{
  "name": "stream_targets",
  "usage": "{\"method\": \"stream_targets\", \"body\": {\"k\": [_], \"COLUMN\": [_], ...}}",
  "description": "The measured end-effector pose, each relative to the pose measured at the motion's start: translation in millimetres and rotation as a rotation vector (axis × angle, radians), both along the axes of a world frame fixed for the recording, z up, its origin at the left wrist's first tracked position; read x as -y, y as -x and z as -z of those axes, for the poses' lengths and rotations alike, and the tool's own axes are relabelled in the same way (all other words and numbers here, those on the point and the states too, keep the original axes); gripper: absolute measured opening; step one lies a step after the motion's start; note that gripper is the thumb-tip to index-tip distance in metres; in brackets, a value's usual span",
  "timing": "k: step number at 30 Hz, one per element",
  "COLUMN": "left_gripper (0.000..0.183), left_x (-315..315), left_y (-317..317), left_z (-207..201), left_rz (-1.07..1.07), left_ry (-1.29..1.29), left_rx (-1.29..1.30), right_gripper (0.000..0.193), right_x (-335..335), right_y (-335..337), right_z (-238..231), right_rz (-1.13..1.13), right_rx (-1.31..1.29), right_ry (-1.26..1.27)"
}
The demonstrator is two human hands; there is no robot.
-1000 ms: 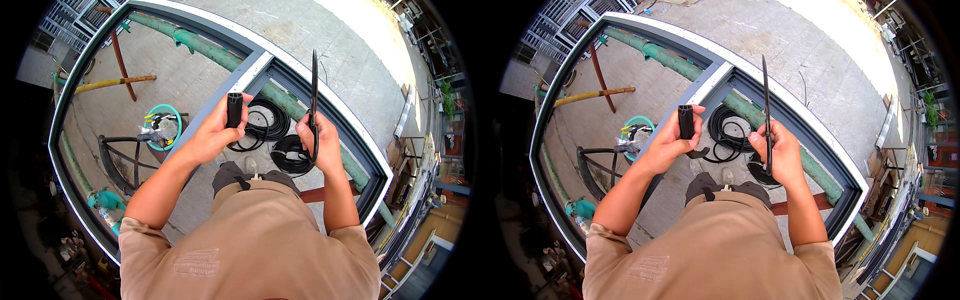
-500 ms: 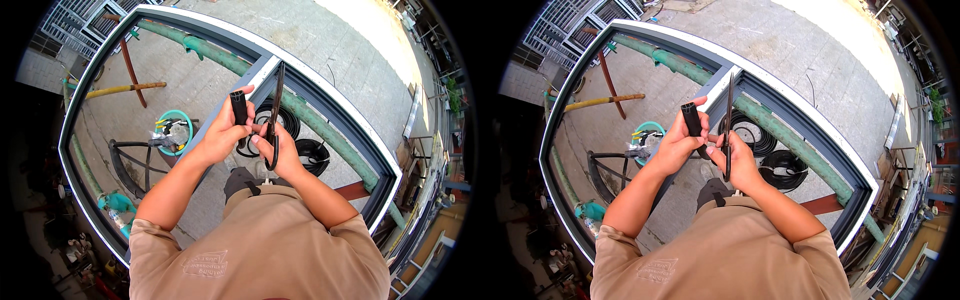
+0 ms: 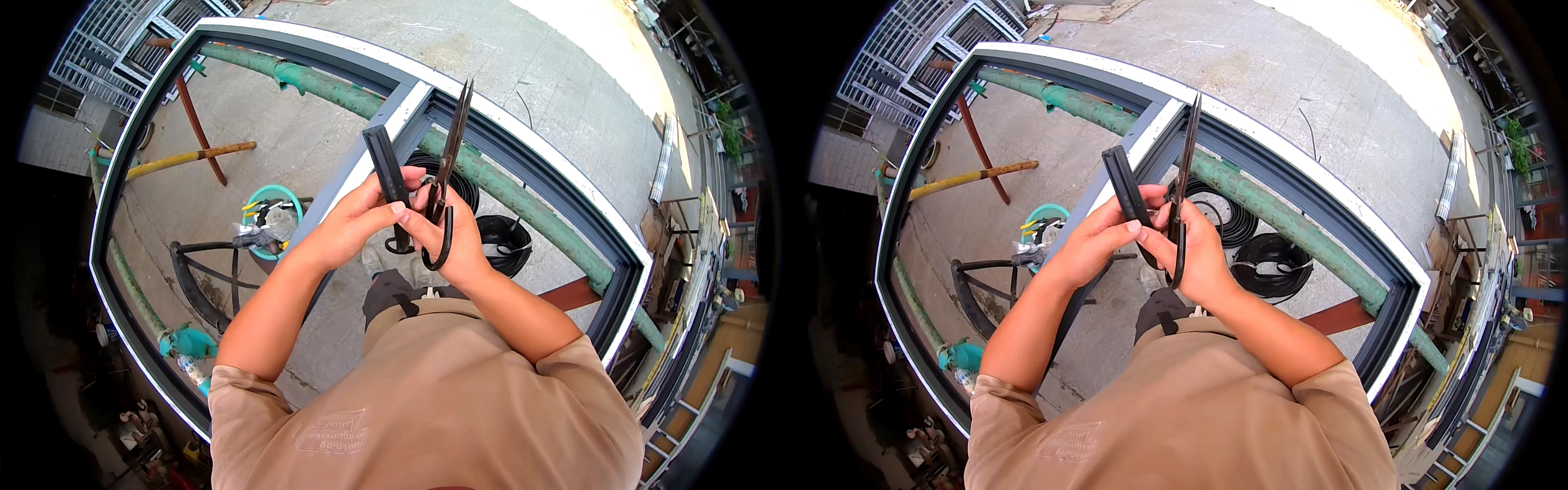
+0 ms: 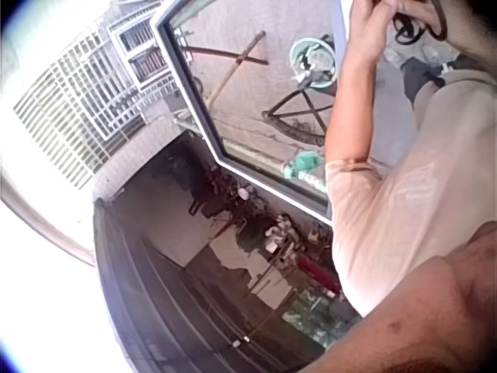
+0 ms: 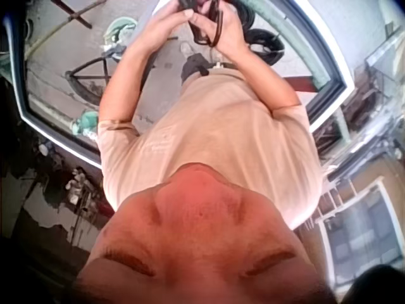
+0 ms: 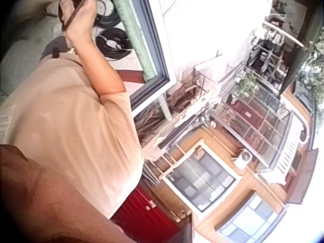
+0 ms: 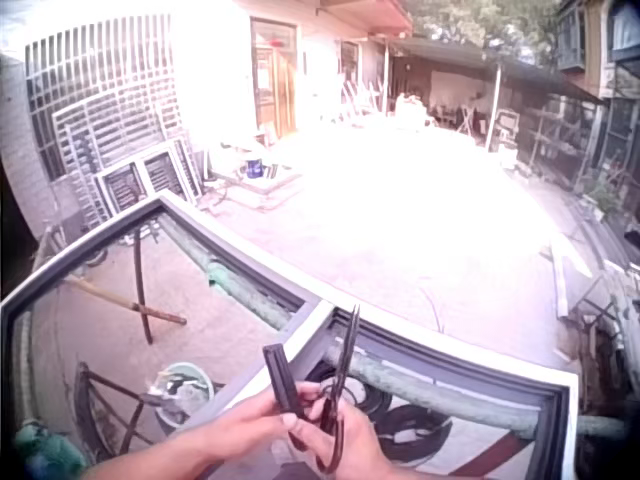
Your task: The person uses shears to cut a rubber gasket strip and then presses the rubber strip into the frame of a glass door by hand.
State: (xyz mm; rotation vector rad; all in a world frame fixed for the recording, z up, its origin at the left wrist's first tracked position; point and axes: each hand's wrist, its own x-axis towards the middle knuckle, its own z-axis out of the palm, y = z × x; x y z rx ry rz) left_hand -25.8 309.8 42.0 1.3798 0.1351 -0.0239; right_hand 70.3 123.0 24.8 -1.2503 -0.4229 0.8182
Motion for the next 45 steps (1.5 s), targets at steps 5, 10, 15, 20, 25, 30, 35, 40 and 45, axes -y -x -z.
{"method": "stream_targets", "body": {"k": [5,10,15,20,25,30,35,40,45], "left_gripper": [0.047,0.041,0.038,0.034,0.033,0.038,0.037,0.039,0.043], "left_x": [-0.8,-0.9,0.4,0.2,7.3,5.1,2.6,3.6,7.4], "left_y": [7.9,3.7,-2.0,-1.0,1.0,-1.3,-0.3,0.7,-3.5], "left_z": [6.7,10.5,20.1,23.2,17.1,10.1,14.2,12.3,5.5], "left_rz": [0.006,-0.053,-0.072,-0.057,-0.025,0.007,0.004,0.028,0.067], "left_ry": [-0.069,0.039,-0.017,-0.188,-0.186,-0.279,-0.262,-0.29,-0.337], "left_rx": [-0.008,0.106,0.107,0.13,0.121,0.104,0.115,0.054,0.023], "right_gripper": [0.03,0.036,0.044,0.039,0.04,0.043,0.043,0.044,0.037], "right_x": [0.7,31.5,106.1,221.8,343.1,380.4,385.7,395.0,401.9], "right_y": [-4.8,-36.5,-102.4,-131.6,-115.3,-96.6,-99.0,-101.2,-98.8], "right_z": [-6.5,-49.5,-78.1,-89.4,-74.1,-53.7,-33.0,-8.1,7.6], "right_rz": [0.019,0.047,0.242,0.422,0.606,0.595,0.693,0.825,1.029], "right_rx": [0.265,0.412,0.95,1.052,0.983,0.907,0.91,1.066,1.035], "right_ry": [0.12,0.386,0.797,1.3,1.534,1.594,1.51,1.439,1.243]}}
